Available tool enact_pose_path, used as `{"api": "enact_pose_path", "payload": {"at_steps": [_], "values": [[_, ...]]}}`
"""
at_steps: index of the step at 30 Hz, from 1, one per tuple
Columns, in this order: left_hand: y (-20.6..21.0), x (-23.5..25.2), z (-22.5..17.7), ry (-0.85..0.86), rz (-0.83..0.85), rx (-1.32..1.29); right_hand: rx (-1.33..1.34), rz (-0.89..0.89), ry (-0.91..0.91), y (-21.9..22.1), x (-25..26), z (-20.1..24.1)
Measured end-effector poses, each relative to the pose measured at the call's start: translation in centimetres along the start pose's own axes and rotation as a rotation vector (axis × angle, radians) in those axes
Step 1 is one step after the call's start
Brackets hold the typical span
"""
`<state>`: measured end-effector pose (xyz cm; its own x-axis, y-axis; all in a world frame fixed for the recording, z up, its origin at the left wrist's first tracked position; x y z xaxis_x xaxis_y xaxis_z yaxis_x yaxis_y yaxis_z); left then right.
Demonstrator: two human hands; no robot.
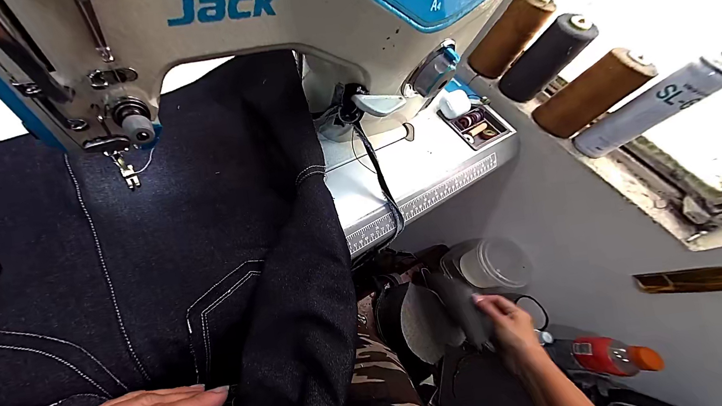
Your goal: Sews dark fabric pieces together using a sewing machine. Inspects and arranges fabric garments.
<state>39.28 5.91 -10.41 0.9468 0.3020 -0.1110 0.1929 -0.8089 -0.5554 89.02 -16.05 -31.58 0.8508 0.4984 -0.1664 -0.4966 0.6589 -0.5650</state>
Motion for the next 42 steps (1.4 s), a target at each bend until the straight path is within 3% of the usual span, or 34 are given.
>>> {"api": "enact_pose_path", "payload": {"at_steps": [2, 4, 7, 10, 12, 15, 18, 21, 24, 27, 30, 37, 42], "values": [[-0.2, 0.4, 0.5, 0.035, -0.045, 0.015, 0.177, -0.157, -0.062, -1.0, -1.3, 7.1], [0.1, 1.1, 1.2, 0.087, -0.159, -0.035, 0.278, -0.072, -0.241, 0.4, -3.8, 15.9], [1.1, 3.2, 0.7, 0.103, -0.216, -0.431, 0.184, 0.328, -0.741, 6.5, -11.4, 28.2], [0.4, 4.0, -0.6, 0.187, -0.372, -0.670, 0.089, 0.769, -1.162, 14.4, -22.2, 34.7], [-1.4, 2.4, 0.7, 0.128, -0.659, -0.696, 0.085, 0.827, -1.334, 16.9, -25.4, 36.4], [-3.3, -1.3, 3.7, 0.038, -0.880, -0.666, 0.097, 0.648, -1.344, 17.7, -21.9, 38.4], [-4.3, -3.1, 5.6, -0.065, -0.820, -0.631, 0.058, 0.822, -1.238, 21.7, -18.3, 39.0], [-7.7, -3.4, 7.2, -0.168, -0.809, -0.515, 0.073, 1.043, -1.045, 26.3, -18.4, 40.2], [-12.8, -3.4, 9.9, -0.274, -0.840, -0.103, -0.193, 0.754, -1.268, 28.8, -18.6, 43.1], [-15.0, -2.9, 13.1, -0.493, -0.739, 0.143, -0.419, 0.554, -1.479, 32.0, -19.0, 43.1], [-15.1, -2.8, 15.2, -0.562, -0.761, 0.143, -0.395, 0.498, -1.543, 33.4, -18.8, 42.5], [-14.9, -3.7, 16.0, -0.472, -0.952, 0.208, -0.227, 0.392, -1.571, 33.3, -18.0, 41.6], [-14.7, -3.1, 15.6, -0.686, -0.828, 0.276, -0.157, 0.414, -1.548, 33.4, -18.4, 41.2]]}}
Point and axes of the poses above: each hand's wrist, its own x-axis towards the middle knuckle, its own y-axis out of the palm, z = x × y, the point moved 8 cm from there along x, towards the middle knuckle, and after that the axes turned 5 degrees about -x, right-handed, at the moved point
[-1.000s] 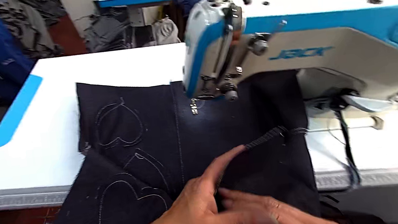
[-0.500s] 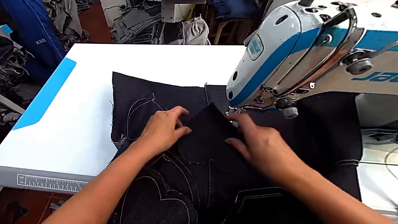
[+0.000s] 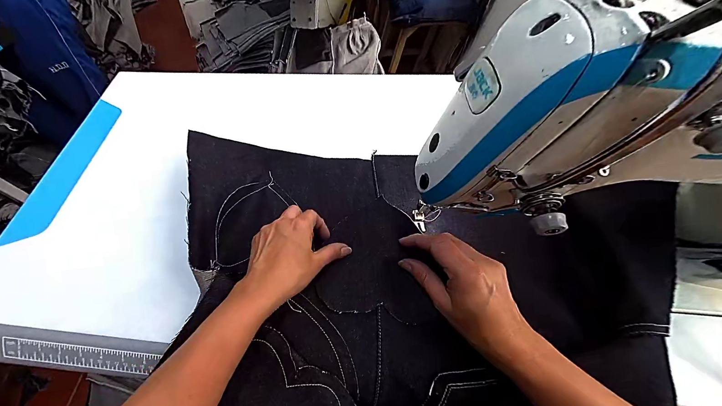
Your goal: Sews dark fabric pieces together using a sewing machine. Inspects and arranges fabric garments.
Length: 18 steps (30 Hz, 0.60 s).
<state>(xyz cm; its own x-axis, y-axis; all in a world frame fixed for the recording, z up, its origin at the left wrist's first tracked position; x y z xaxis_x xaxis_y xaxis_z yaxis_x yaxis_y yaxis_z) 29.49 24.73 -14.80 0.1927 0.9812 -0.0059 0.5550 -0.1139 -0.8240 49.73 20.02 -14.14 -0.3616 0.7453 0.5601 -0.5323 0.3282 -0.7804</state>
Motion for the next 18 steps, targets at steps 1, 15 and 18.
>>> {"api": "enact_pose_path", "payload": {"at_steps": [1, 15, 18], "values": [[0.09, 0.06, -0.01, -0.021, 0.034, 0.014, -0.001, -0.005, -0.003, 0.03, -0.03, 0.04], [-0.10, 0.31, 0.82, -0.012, 0.013, -0.061, -0.093, 0.030, 0.039, 0.71, -0.17, -0.38], [-0.11, 0.30, 0.80, -0.004, 0.007, -0.062, -0.113, 0.034, 0.046, 0.83, -0.20, -0.39]]}}
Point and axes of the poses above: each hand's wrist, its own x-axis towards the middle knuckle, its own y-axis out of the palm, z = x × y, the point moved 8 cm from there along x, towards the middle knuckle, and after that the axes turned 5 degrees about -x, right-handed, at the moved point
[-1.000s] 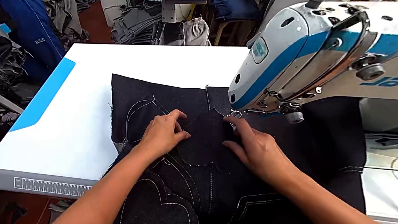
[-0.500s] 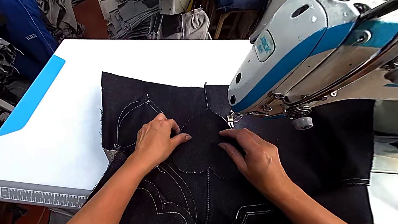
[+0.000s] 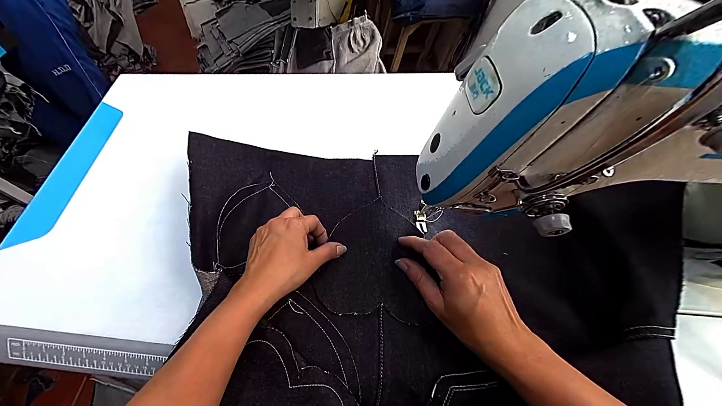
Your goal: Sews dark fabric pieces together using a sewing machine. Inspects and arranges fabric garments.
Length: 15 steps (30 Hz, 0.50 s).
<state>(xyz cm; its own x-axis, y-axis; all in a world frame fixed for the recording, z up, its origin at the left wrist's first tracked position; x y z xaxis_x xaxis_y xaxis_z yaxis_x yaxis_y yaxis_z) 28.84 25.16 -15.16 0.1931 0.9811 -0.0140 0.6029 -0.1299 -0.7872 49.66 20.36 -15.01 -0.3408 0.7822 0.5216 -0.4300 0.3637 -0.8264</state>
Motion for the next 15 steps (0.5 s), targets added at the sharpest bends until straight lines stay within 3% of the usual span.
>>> {"api": "enact_pose_path", "payload": {"at_steps": [10, 15], "values": [[0.0, 0.3, 0.0, -0.008, 0.039, -0.013, -0.081, -0.002, 0.006, 0.1, -0.2, 0.1], [-0.2, 0.3, 0.2, -0.002, -0.019, -0.038, -0.219, -0.036, -0.219, -0.7, 0.1, 2.5]]}}
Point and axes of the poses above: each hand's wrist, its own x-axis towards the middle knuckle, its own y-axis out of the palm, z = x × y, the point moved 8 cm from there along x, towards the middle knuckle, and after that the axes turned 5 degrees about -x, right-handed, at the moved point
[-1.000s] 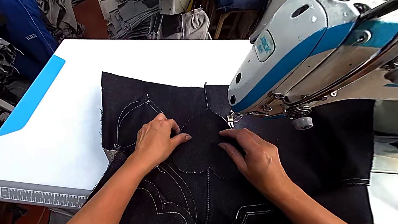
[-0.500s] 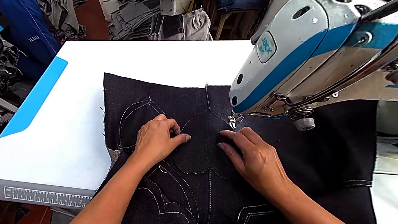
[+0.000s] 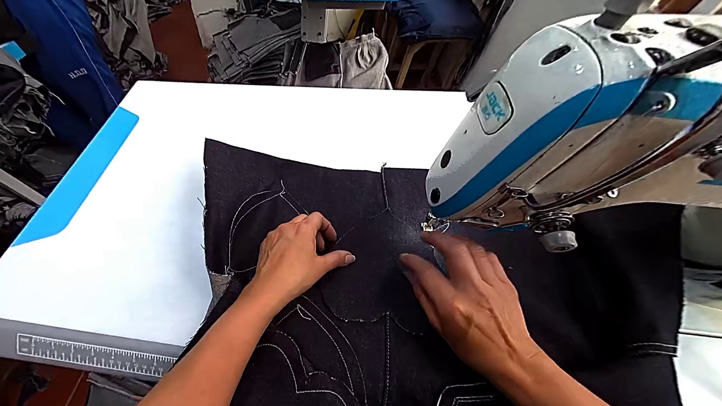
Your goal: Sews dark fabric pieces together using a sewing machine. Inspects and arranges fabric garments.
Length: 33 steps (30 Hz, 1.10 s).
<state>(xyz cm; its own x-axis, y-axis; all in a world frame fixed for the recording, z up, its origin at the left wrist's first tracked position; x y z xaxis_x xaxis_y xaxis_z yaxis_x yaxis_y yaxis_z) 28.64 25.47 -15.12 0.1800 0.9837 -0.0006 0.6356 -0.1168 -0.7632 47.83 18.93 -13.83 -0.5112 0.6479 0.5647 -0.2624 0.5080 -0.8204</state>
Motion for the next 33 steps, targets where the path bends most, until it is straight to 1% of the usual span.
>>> {"api": "enact_pose_path", "payload": {"at_steps": [2, 3, 5, 7, 10, 14, 17, 22, 28, 33], "values": [[0.0, 0.0, 0.0, -0.001, -0.007, -0.004, 0.127, 0.034, -0.083, 0.4, 0.8, 1.0], [0.0, 0.0, 0.0, 0.002, -0.012, -0.004, 0.202, 0.070, -0.082, 1.0, 1.2, 1.3], [0.1, -0.1, 0.0, 0.011, -0.023, -0.003, 0.279, 0.152, -0.026, 2.7, 1.7, 1.5], [0.0, -0.2, 0.2, 0.029, -0.046, -0.018, 0.235, 0.227, 0.033, 4.4, 1.3, 1.5], [-0.9, -0.5, 1.2, 0.051, -0.129, -0.158, 0.130, 0.250, 0.053, 4.9, 1.0, 1.8], [-1.9, -0.8, 3.0, -0.064, -0.231, -0.413, 0.114, 0.258, 0.060, 4.9, 0.9, 1.9], [-2.1, -0.9, 3.5, -0.106, -0.283, -0.499, 0.107, 0.274, 0.064, 5.0, 0.8, 1.9], [-2.1, -1.0, 3.4, -0.104, -0.305, -0.497, 0.100, 0.262, 0.071, 4.9, 0.8, 1.9], [-2.1, -1.0, 3.2, -0.081, -0.292, -0.451, 0.091, 0.252, 0.053, 4.8, 0.5, 2.1], [-2.1, -0.9, 3.0, -0.052, -0.297, -0.442, 0.082, 0.270, 0.060, 4.8, 0.5, 2.1]]}}
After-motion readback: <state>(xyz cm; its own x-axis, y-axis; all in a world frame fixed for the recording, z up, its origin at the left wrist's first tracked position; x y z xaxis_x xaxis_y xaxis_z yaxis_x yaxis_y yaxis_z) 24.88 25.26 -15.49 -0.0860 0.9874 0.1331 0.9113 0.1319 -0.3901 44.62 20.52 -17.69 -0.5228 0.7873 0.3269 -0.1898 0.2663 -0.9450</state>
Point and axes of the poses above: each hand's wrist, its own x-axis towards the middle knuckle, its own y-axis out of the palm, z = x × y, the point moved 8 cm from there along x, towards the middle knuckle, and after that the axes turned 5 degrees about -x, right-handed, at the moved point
